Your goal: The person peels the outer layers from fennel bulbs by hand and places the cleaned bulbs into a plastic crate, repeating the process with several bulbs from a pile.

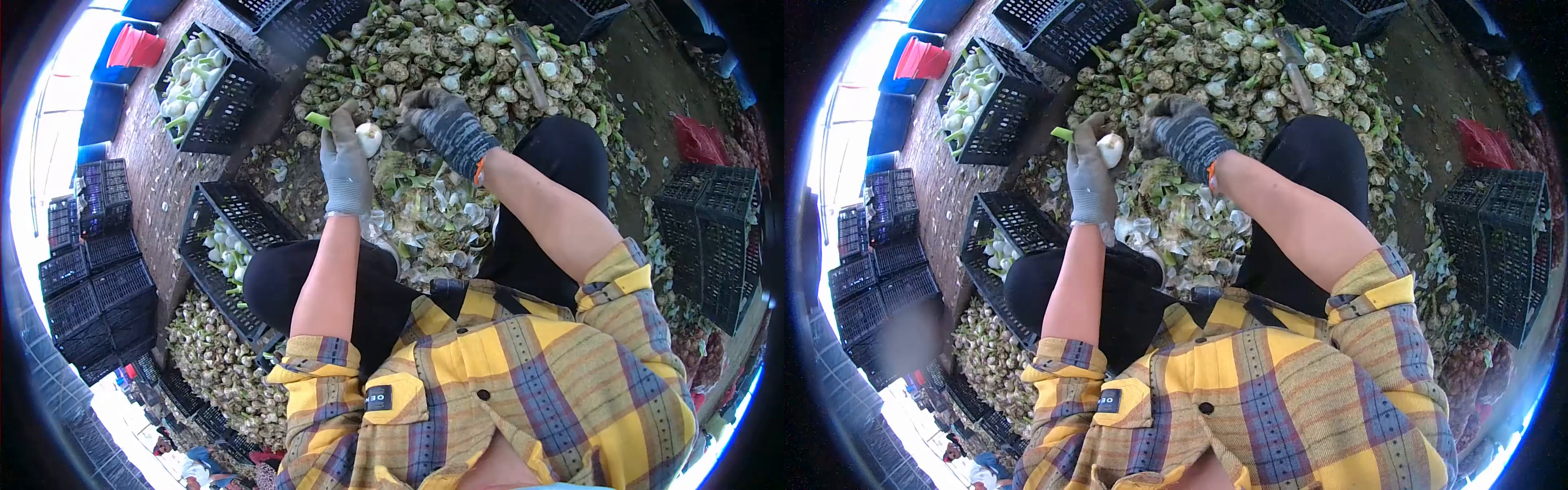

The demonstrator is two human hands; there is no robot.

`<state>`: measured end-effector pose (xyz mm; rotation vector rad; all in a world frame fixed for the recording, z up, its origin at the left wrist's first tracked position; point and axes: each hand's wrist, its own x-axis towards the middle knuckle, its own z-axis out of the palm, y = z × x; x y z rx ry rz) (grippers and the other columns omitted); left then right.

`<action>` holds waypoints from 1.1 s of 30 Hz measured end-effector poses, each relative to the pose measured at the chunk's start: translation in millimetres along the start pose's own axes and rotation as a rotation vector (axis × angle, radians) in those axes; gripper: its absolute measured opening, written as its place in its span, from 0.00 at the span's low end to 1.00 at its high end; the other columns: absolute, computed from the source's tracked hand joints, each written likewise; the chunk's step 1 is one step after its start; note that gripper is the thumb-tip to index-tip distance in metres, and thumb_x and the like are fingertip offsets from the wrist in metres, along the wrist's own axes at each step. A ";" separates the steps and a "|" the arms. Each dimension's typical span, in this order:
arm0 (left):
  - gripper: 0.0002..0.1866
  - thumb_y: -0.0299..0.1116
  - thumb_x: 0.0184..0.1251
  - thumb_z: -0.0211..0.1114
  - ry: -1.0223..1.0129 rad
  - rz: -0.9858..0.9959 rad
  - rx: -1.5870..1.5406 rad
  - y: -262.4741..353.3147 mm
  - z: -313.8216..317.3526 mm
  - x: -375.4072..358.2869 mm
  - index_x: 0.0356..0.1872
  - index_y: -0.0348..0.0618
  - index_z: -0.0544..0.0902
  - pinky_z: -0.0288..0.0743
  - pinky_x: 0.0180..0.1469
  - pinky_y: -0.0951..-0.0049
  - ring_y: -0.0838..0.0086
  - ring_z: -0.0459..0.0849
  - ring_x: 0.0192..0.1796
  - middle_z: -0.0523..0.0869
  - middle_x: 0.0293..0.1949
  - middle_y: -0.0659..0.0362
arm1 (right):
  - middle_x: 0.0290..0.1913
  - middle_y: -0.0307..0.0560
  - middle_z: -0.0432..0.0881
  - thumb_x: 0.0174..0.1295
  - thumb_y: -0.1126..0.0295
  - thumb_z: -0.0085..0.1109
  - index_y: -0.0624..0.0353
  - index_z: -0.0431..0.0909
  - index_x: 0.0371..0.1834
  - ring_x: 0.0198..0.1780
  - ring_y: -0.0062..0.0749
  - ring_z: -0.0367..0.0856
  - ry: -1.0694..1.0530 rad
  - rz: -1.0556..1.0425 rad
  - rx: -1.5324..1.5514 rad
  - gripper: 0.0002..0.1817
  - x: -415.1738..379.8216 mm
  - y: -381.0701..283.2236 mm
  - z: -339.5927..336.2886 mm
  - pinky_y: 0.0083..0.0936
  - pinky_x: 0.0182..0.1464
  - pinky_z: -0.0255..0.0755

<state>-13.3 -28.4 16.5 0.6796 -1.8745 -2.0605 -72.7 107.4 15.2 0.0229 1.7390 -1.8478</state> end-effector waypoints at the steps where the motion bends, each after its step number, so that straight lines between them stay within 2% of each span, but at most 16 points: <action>1: 0.29 0.58 0.67 0.48 -0.001 -0.001 -0.030 1.2 0.3 0.4 0.51 0.40 0.76 0.72 0.43 0.77 0.78 0.76 0.40 0.78 0.42 0.62 | 0.34 0.43 0.81 0.63 0.72 0.52 0.59 0.74 0.43 0.30 0.25 0.81 0.033 0.020 0.013 0.08 1.5 -1.3 -2.9 0.23 0.33 0.79; 2: 0.29 0.57 0.68 0.48 -0.003 -0.001 -0.062 2.0 0.8 0.7 0.51 0.40 0.76 0.73 0.42 0.77 0.78 0.77 0.40 0.78 0.41 0.61 | 0.34 0.43 0.81 0.64 0.65 0.52 0.58 0.75 0.42 0.31 0.25 0.82 0.010 -0.021 -0.067 0.10 4.6 5.2 -4.4 0.22 0.32 0.78; 5: 0.29 0.57 0.69 0.46 -0.128 -0.020 -0.114 1.9 -1.7 -0.6 0.52 0.39 0.76 0.74 0.41 0.77 0.79 0.77 0.40 0.79 0.42 0.61 | 0.35 0.43 0.80 0.64 0.57 0.53 0.57 0.75 0.44 0.31 0.25 0.82 -0.192 0.339 -0.030 0.15 0.7 -11.6 3.3 0.22 0.32 0.78; 6: 0.29 0.57 0.69 0.46 -0.190 -0.031 -0.123 1.0 -3.3 -2.3 0.52 0.39 0.76 0.74 0.41 0.77 0.79 0.77 0.40 0.79 0.42 0.60 | 0.34 0.42 0.79 0.61 0.53 0.57 0.60 0.75 0.47 0.31 0.25 0.81 -0.253 0.242 0.058 0.21 -17.2 -22.3 6.4 0.22 0.32 0.78; 9: 0.26 0.51 0.71 0.47 -0.165 0.177 -0.007 -9.7 -2.0 2.8 0.51 0.37 0.76 0.71 0.43 0.79 0.80 0.76 0.41 0.79 0.44 0.60 | 0.35 0.42 0.80 0.59 0.55 0.60 0.62 0.74 0.49 0.32 0.25 0.81 -0.326 0.122 -0.079 0.23 -9.9 -11.0 7.2 0.22 0.33 0.78; 10: 0.27 0.52 0.71 0.46 -0.176 0.138 0.010 0.0 0.1 -4.5 0.51 0.36 0.76 0.72 0.41 0.81 0.82 0.76 0.39 0.79 0.45 0.60 | 0.36 0.44 0.81 0.58 0.58 0.62 0.64 0.74 0.49 0.34 0.25 0.81 -0.371 0.095 0.033 0.22 -11.3 -9.3 5.9 0.23 0.34 0.79; 13: 0.26 0.53 0.71 0.46 -0.187 0.198 -0.058 -10.9 -2.4 2.7 0.51 0.37 0.76 0.72 0.40 0.82 0.83 0.76 0.37 0.79 0.44 0.61 | 0.38 0.46 0.81 0.59 0.60 0.61 0.64 0.75 0.47 0.34 0.26 0.82 -0.382 0.079 -0.025 0.20 -9.4 -11.8 3.2 0.24 0.34 0.79; 16: 0.26 0.53 0.71 0.47 -0.197 0.073 -0.138 -7.6 -2.6 -1.0 0.51 0.39 0.76 0.71 0.40 0.82 0.83 0.75 0.36 0.79 0.43 0.61 | 0.37 0.45 0.82 0.59 0.61 0.61 0.64 0.75 0.46 0.33 0.25 0.82 -0.390 0.106 0.109 0.18 -8.0 -3.9 0.7 0.23 0.34 0.79; 19: 0.31 0.59 0.69 0.45 -0.149 0.042 0.002 -5.7 -4.7 0.6 0.52 0.41 0.76 0.72 0.41 0.79 0.81 0.77 0.38 0.79 0.43 0.60 | 0.36 0.44 0.82 0.60 0.61 0.61 0.64 0.76 0.45 0.32 0.25 0.82 -0.343 0.079 -0.005 0.18 -4.9 1.8 -0.7 0.23 0.33 0.78; 22: 0.26 0.56 0.68 0.50 -0.084 0.123 -0.071 -10.1 -3.8 4.3 0.50 0.42 0.76 0.72 0.40 0.79 0.81 0.77 0.38 0.79 0.41 0.61 | 0.34 0.44 0.83 0.61 0.64 0.57 0.60 0.80 0.41 0.29 0.24 0.80 -0.292 0.156 0.212 0.12 -7.3 -0.9 2.7 0.21 0.31 0.75; 25: 0.18 0.46 0.67 0.58 0.027 0.096 -0.100 -3.6 0.5 -0.6 0.44 0.40 0.77 0.71 0.35 0.81 0.82 0.75 0.33 0.78 0.36 0.64 | 0.34 0.45 0.83 0.61 0.62 0.59 0.63 0.76 0.43 0.31 0.25 0.82 -0.293 0.063 -0.054 0.15 -9.6 -7.7 4.7 0.21 0.32 0.77; 27: 0.16 0.44 0.66 0.61 0.065 0.072 -0.134 -6.3 -0.1 1.5 0.41 0.40 0.77 0.72 0.35 0.81 0.82 0.76 0.33 0.79 0.36 0.63 | 0.32 0.45 0.82 0.61 0.62 0.59 0.62 0.76 0.42 0.30 0.25 0.82 -0.308 0.043 -0.099 0.14 -5.1 -0.7 4.2 0.21 0.30 0.77; 28: 0.15 0.43 0.65 0.62 0.084 0.060 -0.150 -6.7 -0.5 2.4 0.39 0.40 0.77 0.72 0.36 0.80 0.82 0.76 0.33 0.79 0.36 0.63 | 0.32 0.45 0.82 0.61 0.61 0.58 0.61 0.76 0.41 0.29 0.25 0.82 -0.317 0.033 -0.121 0.14 -3.1 2.2 4.1 0.21 0.29 0.77; 31: 0.17 0.44 0.65 0.62 0.095 0.043 -0.195 -1.1 0.7 1.2 0.40 0.39 0.77 0.73 0.36 0.78 0.81 0.77 0.35 0.80 0.36 0.61 | 0.35 0.47 0.82 0.60 0.60 0.59 0.63 0.79 0.37 0.26 0.28 0.81 -0.116 0.069 -0.169 0.15 -3.4 0.8 2.8 0.24 0.28 0.78; 33: 0.18 0.45 0.65 0.61 0.052 0.053 -0.211 -1.8 -1.9 2.0 0.41 0.38 0.78 0.73 0.37 0.78 0.80 0.78 0.36 0.81 0.37 0.61 | 0.34 0.49 0.82 0.60 0.58 0.59 0.63 0.78 0.39 0.27 0.31 0.82 -0.132 0.174 0.035 0.17 -5.2 -2.4 0.9 0.28 0.30 0.80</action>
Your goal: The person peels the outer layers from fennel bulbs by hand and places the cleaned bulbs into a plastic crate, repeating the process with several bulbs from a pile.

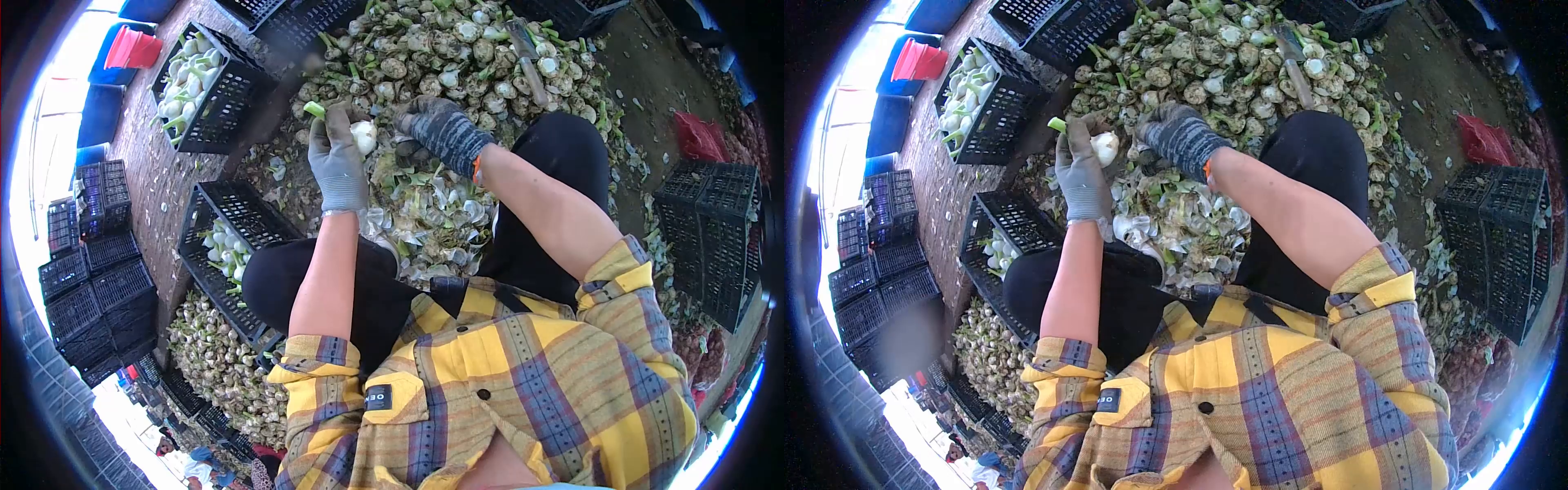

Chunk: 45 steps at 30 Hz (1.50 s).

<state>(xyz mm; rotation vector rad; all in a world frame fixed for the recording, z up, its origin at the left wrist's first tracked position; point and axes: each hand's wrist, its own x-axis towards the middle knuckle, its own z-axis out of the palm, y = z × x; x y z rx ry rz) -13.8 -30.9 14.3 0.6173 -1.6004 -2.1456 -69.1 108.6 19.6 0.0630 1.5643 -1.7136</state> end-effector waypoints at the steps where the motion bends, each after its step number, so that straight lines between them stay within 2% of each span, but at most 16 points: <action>1: 0.18 0.45 0.65 0.61 -0.022 0.002 -0.010 -0.7 -1.0 0.4 0.41 0.38 0.78 0.73 0.38 0.78 0.80 0.78 0.37 0.81 0.37 0.61 | 0.33 0.49 0.81 0.60 0.58 0.59 0.63 0.77 0.40 0.28 0.32 0.82 -0.014 0.045 0.103 0.17 -1.6 -1.9 -0.9 0.30 0.31 0.81; 4: 0.20 0.47 0.66 0.60 -0.052 0.018 0.012 -6.4 -3.5 1.8 0.43 0.37 0.79 0.73 0.40 0.80 0.80 0.78 0.39 0.81 0.38 0.61 | 0.33 0.51 0.81 0.60 0.58 0.58 0.64 0.76 0.42 0.32 0.36 0.83 -0.187 0.059 0.167 0.18 -7.2 -6.6 7.1 0.36 0.32 0.82; 8: 0.20 0.48 0.68 0.56 -0.081 0.018 0.033 -7.8 -0.6 -0.5 0.44 0.40 0.79 0.75 0.38 0.77 0.79 0.79 0.35 0.82 0.36 0.61 | 0.38 0.51 0.82 0.61 0.62 0.58 0.65 0.76 0.44 0.35 0.35 0.84 -0.221 -0.125 0.266 0.16 -0.4 9.0 11.6 0.30 0.35 0.81; 9: 0.20 0.48 0.68 0.56 -0.078 0.005 0.018 -8.1 -1.6 -0.1 0.44 0.40 0.79 0.75 0.39 0.77 0.79 0.79 0.35 0.82 0.36 0.61 | 0.44 0.47 0.79 0.62 0.66 0.56 0.63 0.72 0.48 0.45 0.32 0.81 -0.289 -0.034 0.247 0.15 -5.2 -0.4 9.4 0.28 0.42 0.81; 13: 0.22 0.51 0.67 0.56 -0.074 -0.098 -0.050 -3.6 -2.0 -1.2 0.44 0.39 0.78 0.73 0.37 0.80 0.81 0.77 0.36 0.81 0.38 0.62 | 0.44 0.47 0.79 0.62 0.67 0.56 0.64 0.72 0.48 0.42 0.30 0.81 -0.235 -0.099 0.081 0.14 5.7 7.4 7.8 0.27 0.42 0.81; 18: 0.23 0.52 0.67 0.56 -0.020 -0.059 -0.021 -10.7 -1.9 0.7 0.44 0.39 0.77 0.73 0.35 0.79 0.80 0.78 0.34 0.81 0.37 0.62 | 0.44 0.47 0.79 0.63 0.68 0.55 0.65 0.72 0.48 0.40 0.27 0.81 -0.167 -0.128 -0.172 0.14 4.3 3.6 7.1 0.24 0.40 0.80; 21: 0.22 0.51 0.67 0.56 0.002 -0.065 -0.028 -12.8 -3.1 2.0 0.44 0.40 0.77 0.73 0.35 0.79 0.80 0.78 0.34 0.80 0.36 0.62 | 0.32 0.44 0.83 0.62 0.66 0.56 0.63 0.80 0.40 0.31 0.22 0.79 -0.110 -0.313 -0.133 0.12 8.1 12.0 10.8 0.22 0.33 0.74; 24: 0.22 0.51 0.68 0.54 -0.006 -0.105 -0.062 -8.6 -2.4 1.5 0.45 0.40 0.77 0.73 0.35 0.78 0.79 0.78 0.34 0.80 0.36 0.61 | 0.32 0.44 0.83 0.61 0.67 0.56 0.63 0.79 0.41 0.32 0.25 0.81 -0.096 -0.193 0.011 0.11 -5.4 4.5 15.2 0.23 0.34 0.75; 27: 0.23 0.52 0.69 0.50 -0.022 -0.195 -0.113 -5.2 -3.6 5.4 0.49 0.42 0.76 0.77 0.33 0.74 0.77 0.79 0.33 0.81 0.36 0.60 | 0.32 0.44 0.83 0.61 0.68 0.55 0.63 0.78 0.42 0.33 0.27 0.82 -0.114 -0.225 -0.039 0.11 -1.4 6.1 13.2 0.23 0.34 0.76; 30: 0.24 0.52 0.70 0.49 -0.037 -0.239 -0.190 -6.1 -2.9 8.9 0.52 0.43 0.75 0.78 0.32 0.72 0.76 0.79 0.32 0.80 0.35 0.60 | 0.35 0.45 0.83 0.62 0.66 0.55 0.63 0.78 0.42 0.35 0.28 0.83 -0.140 -0.062 0.059 0.12 -5.5 -1.2 13.4 0.24 0.34 0.77; 33: 0.24 0.53 0.70 0.48 -0.125 -0.208 -0.087 -1.5 -3.4 4.3 0.53 0.43 0.75 0.78 0.34 0.73 0.77 0.79 0.32 0.80 0.35 0.60 | 0.39 0.42 0.81 0.65 0.68 0.53 0.58 0.73 0.54 0.38 0.22 0.80 -0.279 -0.093 0.219 0.15 -2.3 3.6 11.8 0.21 0.38 0.77; 36: 0.24 0.52 0.71 0.48 -0.168 -0.125 0.026 4.6 2.4 -4.6 0.51 0.40 0.76 0.75 0.35 0.78 0.81 0.77 0.32 0.79 0.34 0.61 | 0.42 0.40 0.81 0.66 0.66 0.50 0.55 0.72 0.56 0.40 0.21 0.79 -0.265 0.026 0.085 0.16 -11.6 -10.3 11.7 0.21 0.39 0.76; 37: 0.24 0.51 0.71 0.48 -0.170 -0.093 0.050 4.8 4.2 -6.2 0.50 0.39 0.76 0.73 0.35 0.80 0.82 0.77 0.33 0.79 0.33 0.61 | 0.43 0.41 0.80 0.67 0.65 0.49 0.57 0.72 0.55 0.41 0.22 0.80 -0.312 0.010 0.190 0.16 2.0 6.1 9.8 0.21 0.39 0.76; 40: 0.24 0.51 0.71 0.49 -0.134 -0.057 0.062 -1.6 0.4 -2.0 0.48 0.39 0.77 0.73 0.35 0.80 0.82 0.76 0.33 0.79 0.34 0.62 | 0.47 0.48 0.79 0.62 0.65 0.56 0.58 0.75 0.50 0.44 0.29 0.81 -0.395 -0.216 0.010 0.15 6.6 13.5 1.9 0.25 0.42 0.79; 43: 0.25 0.54 0.69 0.49 -0.147 -0.117 0.009 -3.0 -2.2 1.3 0.49 0.43 0.77 0.77 0.35 0.76 0.79 0.79 0.33 0.80 0.36 0.63 | 0.41 0.42 0.80 0.65 0.68 0.51 0.63 0.73 0.51 0.42 0.26 0.81 -0.341 -0.085 0.133 0.14 7.6 15.3 3.8 0.25 0.42 0.78; 45: 0.24 0.54 0.69 0.50 -0.105 -0.188 -0.048 -3.6 -3.8 4.6 0.49 0.43 0.77 0.77 0.36 0.75 0.77 0.80 0.34 0.80 0.37 0.62 | 0.39 0.42 0.82 0.61 0.72 0.55 0.61 0.74 0.48 0.42 0.27 0.82 -0.279 -0.070 0.189 0.12 4.2 16.1 5.9 0.24 0.41 0.78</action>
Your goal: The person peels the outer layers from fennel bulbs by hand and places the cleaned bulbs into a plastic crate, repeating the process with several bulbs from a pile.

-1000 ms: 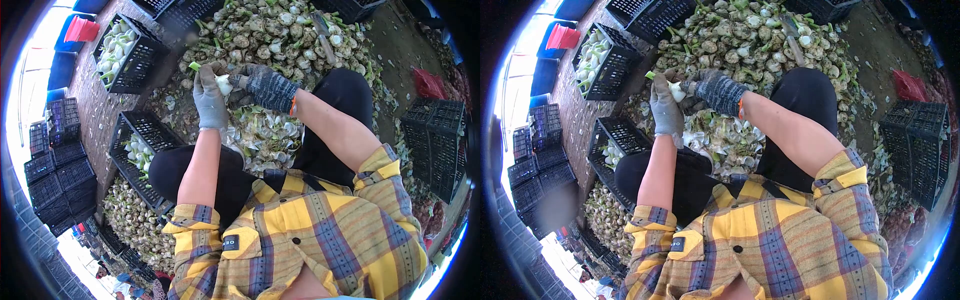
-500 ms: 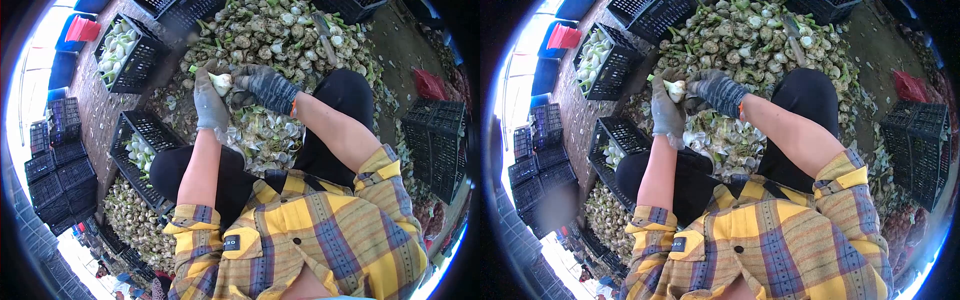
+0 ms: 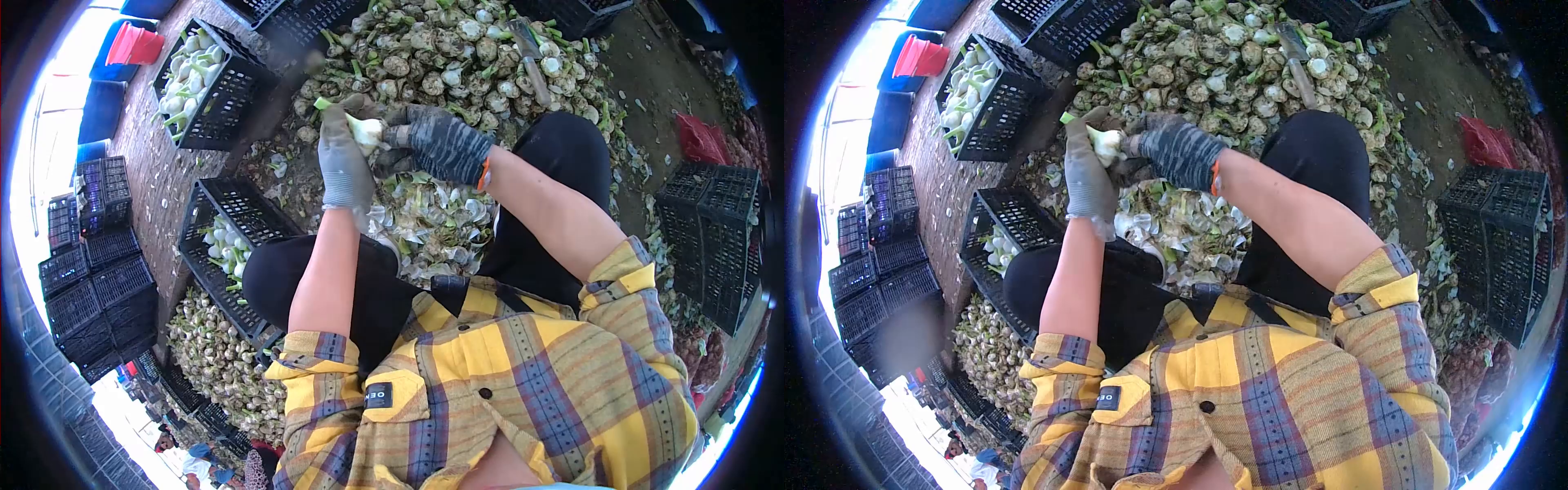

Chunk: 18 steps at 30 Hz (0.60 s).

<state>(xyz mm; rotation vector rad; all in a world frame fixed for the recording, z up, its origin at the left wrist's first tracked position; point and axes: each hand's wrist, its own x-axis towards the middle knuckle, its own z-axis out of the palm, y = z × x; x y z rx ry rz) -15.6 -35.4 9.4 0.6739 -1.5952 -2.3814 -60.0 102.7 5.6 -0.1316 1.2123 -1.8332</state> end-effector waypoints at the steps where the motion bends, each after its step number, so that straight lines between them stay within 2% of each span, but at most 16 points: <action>1: 0.24 0.54 0.69 0.50 0.018 -0.032 -0.031 0.5 -1.0 2.1 0.49 0.43 0.77 0.78 0.36 0.74 0.76 0.80 0.34 0.81 0.37 0.61 | 0.39 0.42 0.83 0.59 0.74 0.57 0.60 0.75 0.46 0.43 0.28 0.82 0.032 -0.001 0.027 0.12 -0.6 -1.0 1.4 0.24 0.41 0.78; 4: 0.24 0.54 0.69 0.49 0.010 -0.115 -0.181 -1.1 -5.0 5.0 0.49 0.43 0.77 0.79 0.38 0.71 0.73 0.81 0.36 0.82 0.36 0.60 | 0.41 0.43 0.79 0.59 0.74 0.56 0.63 0.72 0.42 0.42 0.25 0.80 0.029 0.039 -0.129 0.10 -4.2 -9.0 2.5 0.25 0.45 0.78; 7: 0.24 0.54 0.69 0.49 0.030 -0.122 -0.191 4.1 -5.9 4.7 0.49 0.43 0.77 0.80 0.38 0.69 0.72 0.82 0.36 0.82 0.36 0.59 | 0.43 0.43 0.79 0.60 0.74 0.56 0.62 0.72 0.44 0.45 0.25 0.79 0.186 -0.251 -0.739 0.10 1.7 -2.1 0.2 0.22 0.49 0.75; 11: 0.21 0.50 0.70 0.50 0.048 -0.174 -0.266 4.0 -5.5 3.5 0.48 0.44 0.77 0.81 0.37 0.72 0.72 0.83 0.36 0.83 0.38 0.58 | 0.43 0.41 0.79 0.58 0.77 0.56 0.59 0.74 0.48 0.48 0.27 0.77 0.183 -0.748 -0.775 0.13 -4.0 -7.0 5.9 0.23 0.50 0.72; 12: 0.21 0.50 0.70 0.49 0.025 -0.180 -0.264 4.3 -5.3 3.0 0.48 0.42 0.77 0.80 0.37 0.72 0.72 0.83 0.36 0.83 0.38 0.58 | 0.42 0.44 0.79 0.57 0.80 0.56 0.59 0.75 0.49 0.48 0.29 0.77 0.146 -0.739 -0.749 0.16 -8.5 -13.5 11.1 0.25 0.50 0.72; 14: 0.23 0.50 0.71 0.48 -0.023 -0.193 -0.258 4.9 -3.9 2.2 0.47 0.39 0.77 0.79 0.37 0.73 0.73 0.82 0.36 0.83 0.39 0.58 | 0.41 0.47 0.79 0.56 0.80 0.57 0.59 0.76 0.48 0.48 0.32 0.78 0.141 -0.705 -0.949 0.16 -9.8 -17.3 9.8 0.25 0.50 0.72; 18: 0.21 0.50 0.70 0.49 0.042 -0.181 -0.248 3.7 -7.9 3.6 0.47 0.43 0.77 0.81 0.35 0.72 0.72 0.82 0.35 0.82 0.36 0.59 | 0.38 0.50 0.80 0.55 0.78 0.58 0.60 0.78 0.46 0.45 0.37 0.79 0.069 -0.729 -1.153 0.14 -16.6 -19.0 11.3 0.27 0.48 0.73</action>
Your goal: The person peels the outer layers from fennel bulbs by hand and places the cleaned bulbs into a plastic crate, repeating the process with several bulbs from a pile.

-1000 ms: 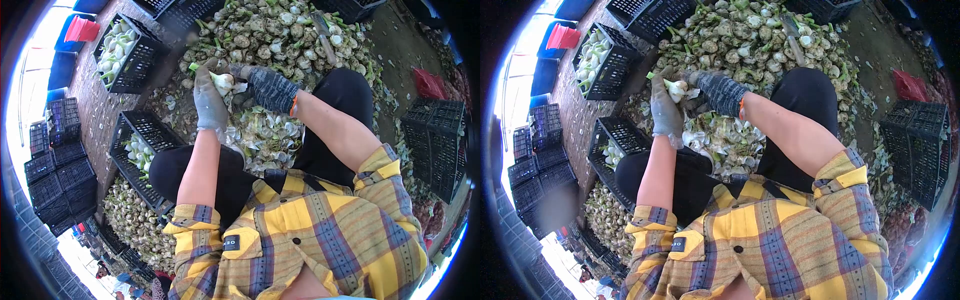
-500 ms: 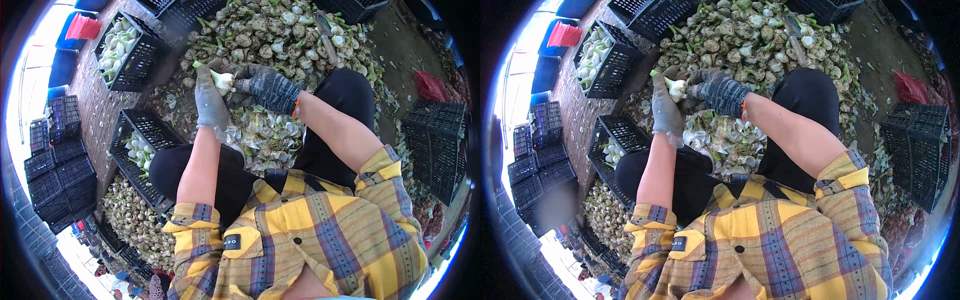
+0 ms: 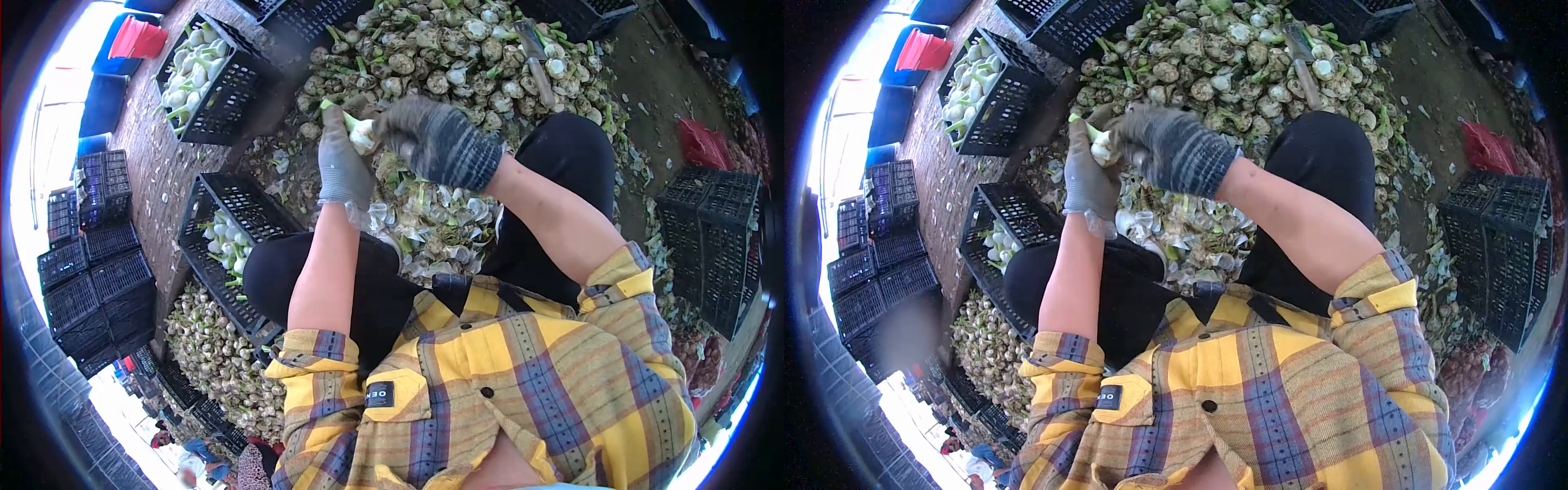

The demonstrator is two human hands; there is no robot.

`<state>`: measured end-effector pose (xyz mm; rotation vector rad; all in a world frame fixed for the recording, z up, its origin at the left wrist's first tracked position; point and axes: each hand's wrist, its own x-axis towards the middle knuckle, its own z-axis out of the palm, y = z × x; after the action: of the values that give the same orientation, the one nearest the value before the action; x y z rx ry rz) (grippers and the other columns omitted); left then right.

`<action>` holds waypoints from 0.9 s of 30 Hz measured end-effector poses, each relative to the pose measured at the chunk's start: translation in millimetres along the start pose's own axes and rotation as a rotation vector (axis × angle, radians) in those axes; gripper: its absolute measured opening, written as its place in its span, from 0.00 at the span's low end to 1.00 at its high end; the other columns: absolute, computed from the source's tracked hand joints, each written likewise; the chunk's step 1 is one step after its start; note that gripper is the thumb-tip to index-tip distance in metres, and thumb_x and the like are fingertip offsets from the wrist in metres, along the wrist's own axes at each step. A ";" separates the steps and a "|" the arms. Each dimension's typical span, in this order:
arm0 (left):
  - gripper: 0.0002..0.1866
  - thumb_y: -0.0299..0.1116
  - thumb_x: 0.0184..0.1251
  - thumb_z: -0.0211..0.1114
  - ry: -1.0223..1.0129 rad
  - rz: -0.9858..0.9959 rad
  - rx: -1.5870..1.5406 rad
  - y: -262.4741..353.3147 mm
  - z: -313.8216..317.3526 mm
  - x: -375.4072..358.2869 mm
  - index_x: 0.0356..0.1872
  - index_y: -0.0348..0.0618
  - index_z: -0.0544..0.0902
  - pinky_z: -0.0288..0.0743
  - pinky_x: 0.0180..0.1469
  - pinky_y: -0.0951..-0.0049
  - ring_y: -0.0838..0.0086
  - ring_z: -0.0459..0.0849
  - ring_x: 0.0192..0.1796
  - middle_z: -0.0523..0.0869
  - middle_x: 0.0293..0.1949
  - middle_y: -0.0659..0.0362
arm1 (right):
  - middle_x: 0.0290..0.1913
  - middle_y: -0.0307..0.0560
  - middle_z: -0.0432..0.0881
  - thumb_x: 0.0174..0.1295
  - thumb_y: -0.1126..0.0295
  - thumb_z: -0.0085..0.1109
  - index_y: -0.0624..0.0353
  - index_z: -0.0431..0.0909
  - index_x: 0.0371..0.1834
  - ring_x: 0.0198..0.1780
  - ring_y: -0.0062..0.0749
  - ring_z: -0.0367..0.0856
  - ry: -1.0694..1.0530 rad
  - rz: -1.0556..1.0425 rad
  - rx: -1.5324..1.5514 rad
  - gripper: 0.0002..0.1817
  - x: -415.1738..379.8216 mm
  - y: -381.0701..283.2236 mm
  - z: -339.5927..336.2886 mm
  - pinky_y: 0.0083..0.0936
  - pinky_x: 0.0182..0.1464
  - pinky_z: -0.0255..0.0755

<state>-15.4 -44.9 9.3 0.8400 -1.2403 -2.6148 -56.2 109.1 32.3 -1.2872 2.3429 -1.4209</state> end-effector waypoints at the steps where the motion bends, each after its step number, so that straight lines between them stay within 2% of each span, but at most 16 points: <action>1: 0.22 0.51 0.70 0.49 0.015 0.014 -0.009 -0.1 -5.1 4.7 0.47 0.43 0.77 0.81 0.35 0.72 0.72 0.82 0.34 0.81 0.35 0.59 | 0.38 0.50 0.80 0.55 0.76 0.58 0.60 0.78 0.44 0.43 0.37 0.79 -0.082 0.037 0.083 0.12 -5.0 -2.7 1.0 0.27 0.48 0.73; 3: 0.23 0.52 0.70 0.48 0.049 0.057 0.019 -0.7 -8.8 8.0 0.48 0.42 0.77 0.80 0.35 0.72 0.72 0.81 0.33 0.80 0.35 0.60 | 0.37 0.49 0.80 0.57 0.73 0.58 0.60 0.78 0.42 0.39 0.36 0.80 -0.248 0.111 0.246 0.10 -13.7 -6.6 3.6 0.28 0.46 0.74; 4: 0.24 0.52 0.70 0.47 0.068 0.085 0.058 -1.4 -8.0 7.6 0.48 0.42 0.77 0.80 0.36 0.72 0.73 0.80 0.32 0.80 0.35 0.60 | 0.35 0.45 0.81 0.58 0.70 0.58 0.61 0.77 0.42 0.36 0.33 0.79 -0.324 0.234 0.213 0.10 -10.8 -5.5 4.1 0.26 0.46 0.73; 7: 0.25 0.54 0.70 0.46 0.043 0.201 0.199 -1.6 1.7 2.5 0.47 0.41 0.78 0.76 0.34 0.75 0.77 0.77 0.32 0.78 0.35 0.61 | 0.33 0.48 0.82 0.57 0.67 0.57 0.61 0.79 0.39 0.37 0.30 0.80 -0.113 0.780 0.657 0.11 1.5 -0.6 2.2 0.25 0.42 0.73; 8: 0.25 0.53 0.70 0.47 0.042 0.246 0.235 -1.0 6.7 -0.1 0.47 0.41 0.78 0.74 0.33 0.76 0.78 0.77 0.31 0.78 0.34 0.61 | 0.33 0.46 0.81 0.57 0.67 0.59 0.62 0.78 0.39 0.38 0.23 0.78 -0.030 0.530 0.495 0.11 -1.3 17.7 3.9 0.22 0.42 0.73; 11: 0.24 0.52 0.70 0.48 0.045 0.359 0.325 -7.6 6.5 3.0 0.45 0.41 0.79 0.70 0.30 0.80 0.80 0.76 0.31 0.78 0.32 0.63 | 0.34 0.44 0.80 0.56 0.70 0.58 0.60 0.77 0.39 0.41 0.24 0.78 0.295 0.238 0.496 0.09 5.2 13.5 19.1 0.23 0.44 0.72; 12: 0.24 0.52 0.70 0.48 0.048 0.394 0.349 -7.7 7.7 2.6 0.45 0.40 0.80 0.69 0.29 0.81 0.81 0.75 0.31 0.78 0.32 0.64 | 0.37 0.38 0.79 0.55 0.75 0.61 0.60 0.75 0.46 0.42 0.23 0.76 0.247 0.086 0.579 0.14 8.7 13.0 19.7 0.23 0.49 0.72; 15: 0.23 0.50 0.70 0.51 0.043 0.362 0.371 -4.2 6.8 -3.8 0.45 0.38 0.79 0.65 0.40 0.83 0.83 0.71 0.37 0.77 0.36 0.64 | 0.38 0.45 0.81 0.54 0.77 0.60 0.61 0.77 0.42 0.43 0.34 0.79 0.230 0.018 0.054 0.11 3.6 4.7 15.6 0.28 0.49 0.73; 16: 0.23 0.51 0.70 0.51 0.037 0.361 0.377 -6.3 4.1 -2.5 0.45 0.38 0.79 0.66 0.39 0.82 0.82 0.72 0.36 0.78 0.36 0.64 | 0.40 0.52 0.80 0.53 0.78 0.60 0.61 0.79 0.40 0.43 0.43 0.79 0.188 0.034 0.046 0.10 3.1 2.6 11.7 0.32 0.49 0.73; 19: 0.23 0.51 0.69 0.52 0.042 0.326 0.328 -7.8 2.3 0.8 0.43 0.38 0.79 0.69 0.36 0.80 0.80 0.74 0.34 0.78 0.34 0.63 | 0.40 0.51 0.81 0.52 0.79 0.59 0.61 0.78 0.42 0.41 0.39 0.80 0.145 -0.006 -0.095 0.12 1.2 -6.1 4.8 0.30 0.46 0.74; 21: 0.22 0.50 0.69 0.52 0.082 0.250 0.202 -2.9 5.2 0.6 0.41 0.38 0.79 0.71 0.34 0.77 0.78 0.76 0.33 0.79 0.32 0.62 | 0.38 0.52 0.81 0.56 0.73 0.57 0.59 0.79 0.41 0.43 0.42 0.79 -0.059 0.037 0.139 0.10 -5.1 -1.9 4.9 0.31 0.47 0.73; 22: 0.22 0.49 0.69 0.47 0.110 0.261 0.240 -0.2 4.8 4.0 0.42 0.40 0.79 0.74 0.34 0.74 0.75 0.78 0.32 0.80 0.33 0.62 | 0.37 0.52 0.81 0.57 0.69 0.56 0.58 0.79 0.40 0.43 0.44 0.79 -0.162 0.058 0.254 0.09 -6.4 -0.5 5.1 0.32 0.47 0.72; 25: 0.21 0.50 0.69 0.50 0.211 0.138 0.117 1.2 4.7 3.8 0.39 0.40 0.79 0.73 0.32 0.74 0.75 0.78 0.31 0.79 0.31 0.61 | 0.33 0.51 0.82 0.62 0.64 0.54 0.59 0.79 0.40 0.37 0.39 0.81 -0.276 0.426 0.239 0.11 -8.4 -11.1 2.7 0.30 0.43 0.73; 26: 0.20 0.51 0.68 0.50 0.191 0.086 0.091 1.3 6.3 1.8 0.40 0.44 0.78 0.73 0.34 0.73 0.75 0.78 0.31 0.79 0.32 0.62 | 0.29 0.49 0.82 0.63 0.59 0.52 0.61 0.78 0.41 0.29 0.32 0.80 -0.230 0.610 0.443 0.16 -6.0 1.9 7.1 0.29 0.36 0.74; 27: 0.19 0.51 0.68 0.50 0.190 0.073 0.074 2.3 9.8 -1.3 0.40 0.45 0.77 0.73 0.34 0.73 0.75 0.78 0.31 0.79 0.32 0.62 | 0.28 0.48 0.82 0.63 0.58 0.53 0.61 0.78 0.41 0.27 0.30 0.79 -0.108 0.629 0.490 0.17 -1.8 3.9 5.6 0.28 0.34 0.74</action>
<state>-19.8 -39.4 16.6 1.0088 -1.2951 -2.3822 -54.8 107.3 25.5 -0.4298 1.8921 -1.5001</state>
